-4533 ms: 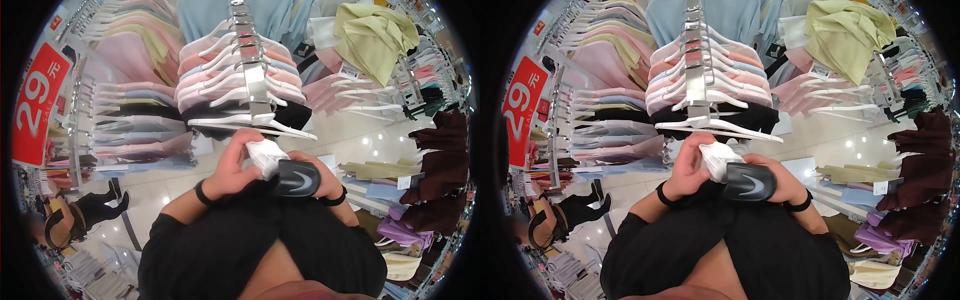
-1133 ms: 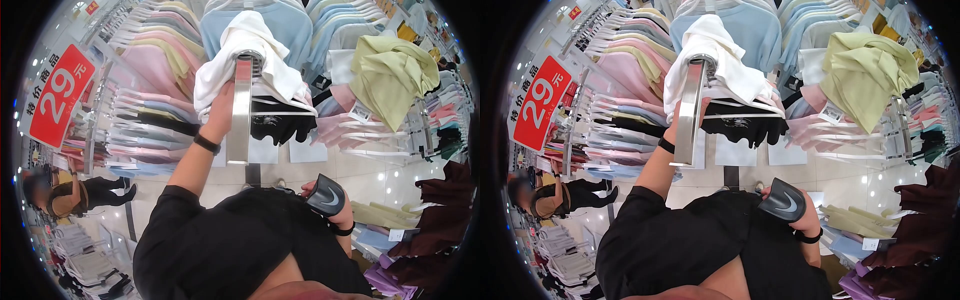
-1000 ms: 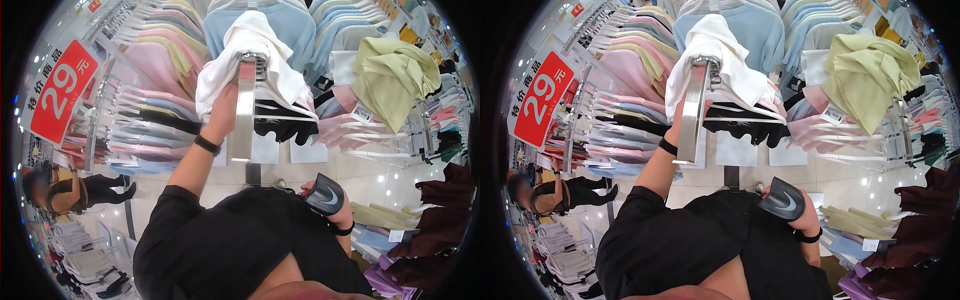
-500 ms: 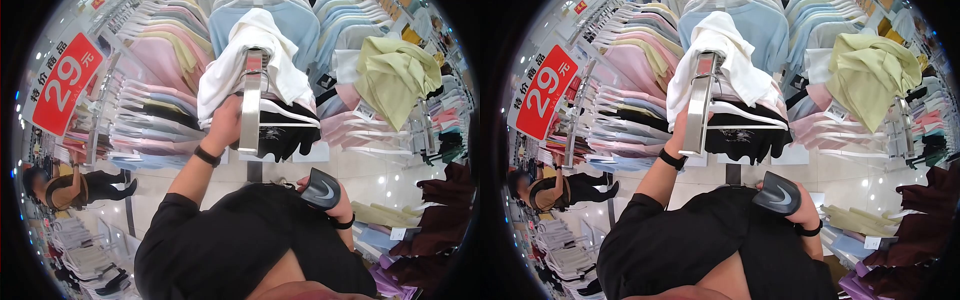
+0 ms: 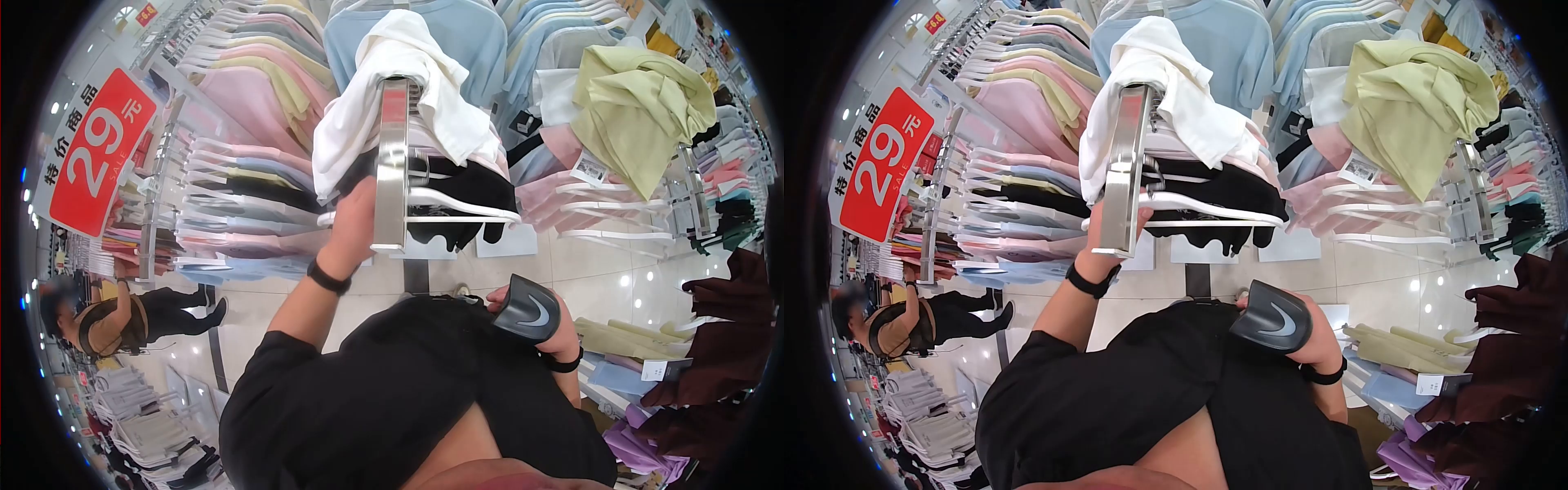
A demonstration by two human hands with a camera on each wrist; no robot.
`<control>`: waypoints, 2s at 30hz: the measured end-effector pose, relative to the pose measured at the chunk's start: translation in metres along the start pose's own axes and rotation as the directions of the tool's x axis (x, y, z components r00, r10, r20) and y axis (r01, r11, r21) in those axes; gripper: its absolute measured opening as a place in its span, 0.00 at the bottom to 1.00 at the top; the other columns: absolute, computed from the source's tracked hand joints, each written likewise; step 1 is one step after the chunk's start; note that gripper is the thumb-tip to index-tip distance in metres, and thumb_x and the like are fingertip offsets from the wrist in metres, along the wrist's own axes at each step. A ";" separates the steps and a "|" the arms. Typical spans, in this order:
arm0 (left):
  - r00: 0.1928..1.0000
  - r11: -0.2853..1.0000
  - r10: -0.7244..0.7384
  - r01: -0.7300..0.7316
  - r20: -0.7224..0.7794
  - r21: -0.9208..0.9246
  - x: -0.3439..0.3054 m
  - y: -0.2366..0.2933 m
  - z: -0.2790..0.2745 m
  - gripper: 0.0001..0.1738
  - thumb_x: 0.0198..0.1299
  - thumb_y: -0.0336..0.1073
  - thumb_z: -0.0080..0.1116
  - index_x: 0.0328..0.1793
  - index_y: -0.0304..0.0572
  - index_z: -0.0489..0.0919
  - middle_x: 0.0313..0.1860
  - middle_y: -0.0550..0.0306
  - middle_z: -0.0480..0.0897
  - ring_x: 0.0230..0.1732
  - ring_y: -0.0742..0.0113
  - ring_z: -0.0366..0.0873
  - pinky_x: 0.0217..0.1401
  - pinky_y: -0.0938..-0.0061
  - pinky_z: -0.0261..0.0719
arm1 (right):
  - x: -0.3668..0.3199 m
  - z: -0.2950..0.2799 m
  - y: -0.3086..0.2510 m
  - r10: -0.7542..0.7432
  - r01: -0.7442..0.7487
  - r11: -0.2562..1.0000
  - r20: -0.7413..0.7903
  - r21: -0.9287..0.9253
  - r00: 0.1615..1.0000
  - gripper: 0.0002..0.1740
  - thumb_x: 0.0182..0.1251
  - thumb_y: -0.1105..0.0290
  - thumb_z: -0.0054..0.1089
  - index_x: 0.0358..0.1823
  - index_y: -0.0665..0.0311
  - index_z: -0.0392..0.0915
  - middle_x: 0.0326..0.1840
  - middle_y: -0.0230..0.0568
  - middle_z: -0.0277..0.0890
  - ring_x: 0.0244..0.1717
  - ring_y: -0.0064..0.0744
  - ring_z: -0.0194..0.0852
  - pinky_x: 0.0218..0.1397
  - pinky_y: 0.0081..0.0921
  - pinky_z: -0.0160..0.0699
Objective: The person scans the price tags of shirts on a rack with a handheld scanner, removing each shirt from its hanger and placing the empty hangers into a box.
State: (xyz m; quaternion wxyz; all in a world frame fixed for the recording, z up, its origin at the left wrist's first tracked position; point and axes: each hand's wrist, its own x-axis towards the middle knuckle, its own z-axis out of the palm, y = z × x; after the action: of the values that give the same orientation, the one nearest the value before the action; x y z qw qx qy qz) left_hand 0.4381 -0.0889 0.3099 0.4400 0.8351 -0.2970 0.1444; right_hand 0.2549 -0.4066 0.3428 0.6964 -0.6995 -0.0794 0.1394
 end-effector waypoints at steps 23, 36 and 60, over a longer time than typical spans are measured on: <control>0.996 0.850 0.093 -0.076 -0.006 0.522 0.081 -0.046 -0.018 0.27 0.56 0.39 0.71 0.63 0.44 0.79 0.59 0.46 0.82 0.62 0.43 0.77 0.67 0.52 0.74 | -0.006 -0.001 0.001 -0.056 0.066 0.993 -0.106 0.101 0.993 0.22 0.57 0.76 0.67 0.55 0.75 0.84 0.52 0.49 0.88 0.53 0.36 0.88 0.60 0.31 0.83; 0.987 0.838 0.158 -0.118 -0.029 0.532 0.085 -0.069 -0.004 0.16 0.64 0.31 0.59 0.58 0.41 0.75 0.58 0.44 0.82 0.57 0.41 0.80 0.60 0.54 0.76 | -0.015 -0.012 0.020 -0.074 0.080 0.995 -0.084 0.062 0.994 0.28 0.51 0.81 0.78 0.57 0.75 0.82 0.57 0.52 0.85 0.55 0.41 0.88 0.60 0.36 0.85; 0.989 0.998 -0.062 0.060 0.133 0.018 0.028 -0.058 -0.006 0.28 0.54 0.26 0.66 0.63 0.33 0.72 0.49 0.36 0.81 0.50 0.31 0.79 0.52 0.50 0.79 | -0.008 -0.008 0.008 -0.072 0.078 0.993 -0.074 0.087 0.995 0.24 0.56 0.74 0.69 0.56 0.74 0.84 0.53 0.49 0.88 0.54 0.37 0.89 0.61 0.31 0.82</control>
State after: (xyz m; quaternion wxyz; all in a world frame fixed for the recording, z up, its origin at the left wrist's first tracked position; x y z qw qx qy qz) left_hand 0.4958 -0.0693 0.2899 0.4177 0.8546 -0.2989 0.0769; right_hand 0.2485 -0.4167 0.3353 0.7343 -0.6685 -0.0745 0.0916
